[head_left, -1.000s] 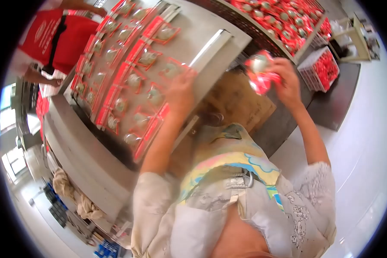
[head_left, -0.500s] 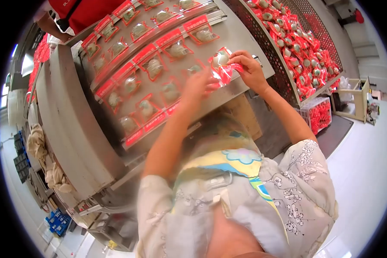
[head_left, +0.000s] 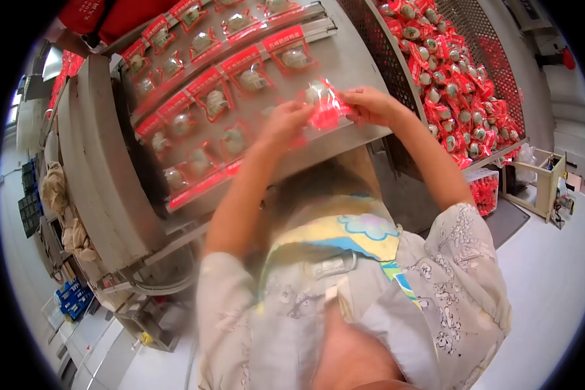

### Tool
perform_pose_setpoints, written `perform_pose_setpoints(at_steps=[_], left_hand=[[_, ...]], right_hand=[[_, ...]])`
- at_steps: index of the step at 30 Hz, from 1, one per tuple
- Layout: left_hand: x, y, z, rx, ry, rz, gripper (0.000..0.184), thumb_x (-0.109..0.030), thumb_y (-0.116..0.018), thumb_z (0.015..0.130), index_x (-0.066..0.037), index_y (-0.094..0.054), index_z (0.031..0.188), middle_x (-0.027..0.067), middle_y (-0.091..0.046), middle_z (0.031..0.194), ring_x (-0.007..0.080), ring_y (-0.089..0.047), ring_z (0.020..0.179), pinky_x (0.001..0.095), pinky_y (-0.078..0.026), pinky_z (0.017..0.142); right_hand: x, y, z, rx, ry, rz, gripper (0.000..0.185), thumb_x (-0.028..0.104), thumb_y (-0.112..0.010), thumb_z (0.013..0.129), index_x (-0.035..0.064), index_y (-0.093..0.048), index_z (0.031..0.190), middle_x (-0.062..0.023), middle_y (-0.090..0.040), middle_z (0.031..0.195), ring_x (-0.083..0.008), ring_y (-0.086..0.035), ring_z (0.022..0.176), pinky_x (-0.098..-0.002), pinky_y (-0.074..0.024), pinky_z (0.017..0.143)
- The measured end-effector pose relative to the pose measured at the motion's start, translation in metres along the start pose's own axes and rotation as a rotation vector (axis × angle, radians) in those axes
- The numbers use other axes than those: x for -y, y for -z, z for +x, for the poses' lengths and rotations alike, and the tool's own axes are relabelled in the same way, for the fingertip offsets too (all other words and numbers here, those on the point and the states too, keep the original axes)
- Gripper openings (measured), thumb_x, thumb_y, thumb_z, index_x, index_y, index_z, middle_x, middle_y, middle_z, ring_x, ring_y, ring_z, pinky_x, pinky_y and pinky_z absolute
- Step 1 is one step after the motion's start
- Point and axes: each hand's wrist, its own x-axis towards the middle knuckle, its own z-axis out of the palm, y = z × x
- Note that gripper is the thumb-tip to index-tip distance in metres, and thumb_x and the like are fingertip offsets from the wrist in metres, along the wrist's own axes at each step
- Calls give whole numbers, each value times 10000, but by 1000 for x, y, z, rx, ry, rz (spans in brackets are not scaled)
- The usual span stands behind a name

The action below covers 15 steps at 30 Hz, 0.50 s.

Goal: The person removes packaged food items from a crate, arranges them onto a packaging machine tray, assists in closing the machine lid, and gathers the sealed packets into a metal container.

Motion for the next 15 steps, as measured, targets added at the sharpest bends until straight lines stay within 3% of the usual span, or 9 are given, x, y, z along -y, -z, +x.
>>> perform_pose_setpoints(at_steps=[5,6,9,12,13,14,15], left_hand=[[-15,2,10,57,7,197,142,-118,-696,850,-55,-608,942,-14,-629,813,31,-578,677,166,-437,514],[-14,-2,15,83,-73,184,186,-93,-716,821,-22,-606,953,5,-637,824,69,-598,720,207,-462,562],[-18,-6,16,-94,-266,605,278,-108,-755,760,-2,-598,963,11,-633,789,93,-607,740,255,-478,603],[-3,-15,24,-450,-420,1203,318,-168,-736,715,-49,-577,964,109,-654,809,259,-638,775,400,-487,652],[-1,-17,26,-569,-468,1406,332,-188,-730,700,-65,-570,964,142,-661,815,314,-648,787,449,-490,668],[-1,-17,27,-564,-395,1415,297,-200,-707,722,-88,-563,957,159,-655,858,384,-614,829,498,-472,688],[-1,-17,29,-553,-355,1460,310,-203,-712,722,-90,-560,967,152,-656,854,376,-617,832,493,-472,690]], right_hand=[[21,23,18,123,-102,-163,181,233,-698,855,86,-603,809,29,-557,651,-36,-481,530,-184,-325,440],[25,30,24,124,-94,-292,191,234,-707,844,81,-607,789,30,-554,641,-36,-475,531,-189,-326,443],[26,42,36,41,10,-685,226,241,-730,814,62,-616,737,30,-545,612,-38,-457,534,-211,-335,451],[12,38,53,-179,310,-1007,298,261,-754,778,10,-616,697,18,-532,593,-61,-445,550,-258,-372,480],[8,39,56,-186,284,-1019,300,271,-763,761,9,-629,703,-5,-560,603,-79,-474,552,-275,-393,500],[4,39,58,-193,257,-1030,304,282,-772,744,8,-643,710,-28,-587,613,-98,-503,554,-293,-414,521],[2,36,59,-201,232,-1041,311,292,-781,727,7,-657,717,-51,-615,623,-116,-532,557,-310,-435,542]])
